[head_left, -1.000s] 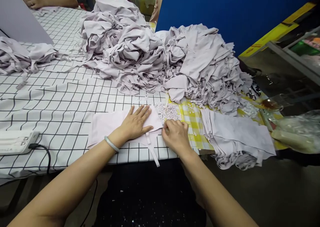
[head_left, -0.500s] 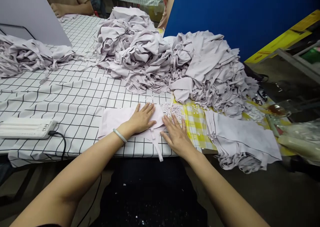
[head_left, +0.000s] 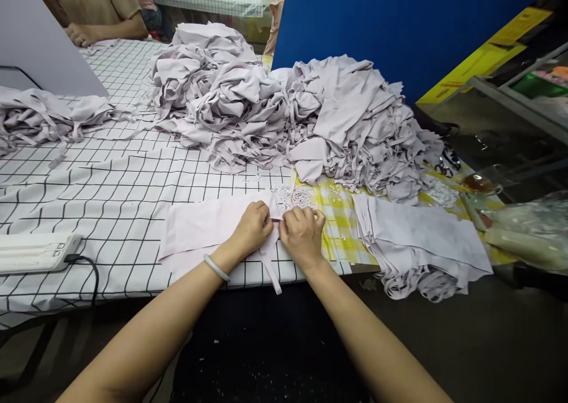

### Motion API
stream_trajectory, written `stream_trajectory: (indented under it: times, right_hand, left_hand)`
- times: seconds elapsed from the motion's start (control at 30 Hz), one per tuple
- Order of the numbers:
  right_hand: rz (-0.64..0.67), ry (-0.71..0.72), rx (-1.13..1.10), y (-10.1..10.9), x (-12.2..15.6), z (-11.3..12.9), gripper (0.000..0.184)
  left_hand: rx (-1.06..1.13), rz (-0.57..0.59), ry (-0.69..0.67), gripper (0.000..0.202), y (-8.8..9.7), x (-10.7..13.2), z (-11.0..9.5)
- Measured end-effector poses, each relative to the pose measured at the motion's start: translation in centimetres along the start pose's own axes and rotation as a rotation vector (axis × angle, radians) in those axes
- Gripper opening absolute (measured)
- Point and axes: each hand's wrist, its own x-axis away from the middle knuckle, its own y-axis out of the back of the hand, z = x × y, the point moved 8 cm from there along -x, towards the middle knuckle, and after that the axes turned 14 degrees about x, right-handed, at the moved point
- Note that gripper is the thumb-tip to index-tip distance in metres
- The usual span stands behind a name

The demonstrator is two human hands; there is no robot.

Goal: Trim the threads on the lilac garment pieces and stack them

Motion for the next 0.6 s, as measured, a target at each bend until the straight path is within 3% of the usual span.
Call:
stream_trajectory:
  times: [0.2,0.33,0.47,0.6]
  right_hand:
    - [-0.003,0.001,0.085,-0.2,0.5,-1.2,0.021]
    - [-0.033,0.017,0.102,-0.1,1.1,-0.9,0.023]
    - [-0.054,0.002,0.047,0.0,1.0,-0.6,0.011]
    - [-0.068,0.03,0.018,-0.1,0.2,-0.2,0.006]
  left_hand:
    - [0.025,0.001,-0.002,0.02,0.3,0.2,0.1]
    - [0.111,0.098,-0.037,0.017,0.3,0.2,-0.6]
    - [0.186,0.118,-0.033,0.009,0.8,0.4,-1.2]
    - [0.108,0.102,0.008,0.019,0.2,0.0,-1.1]
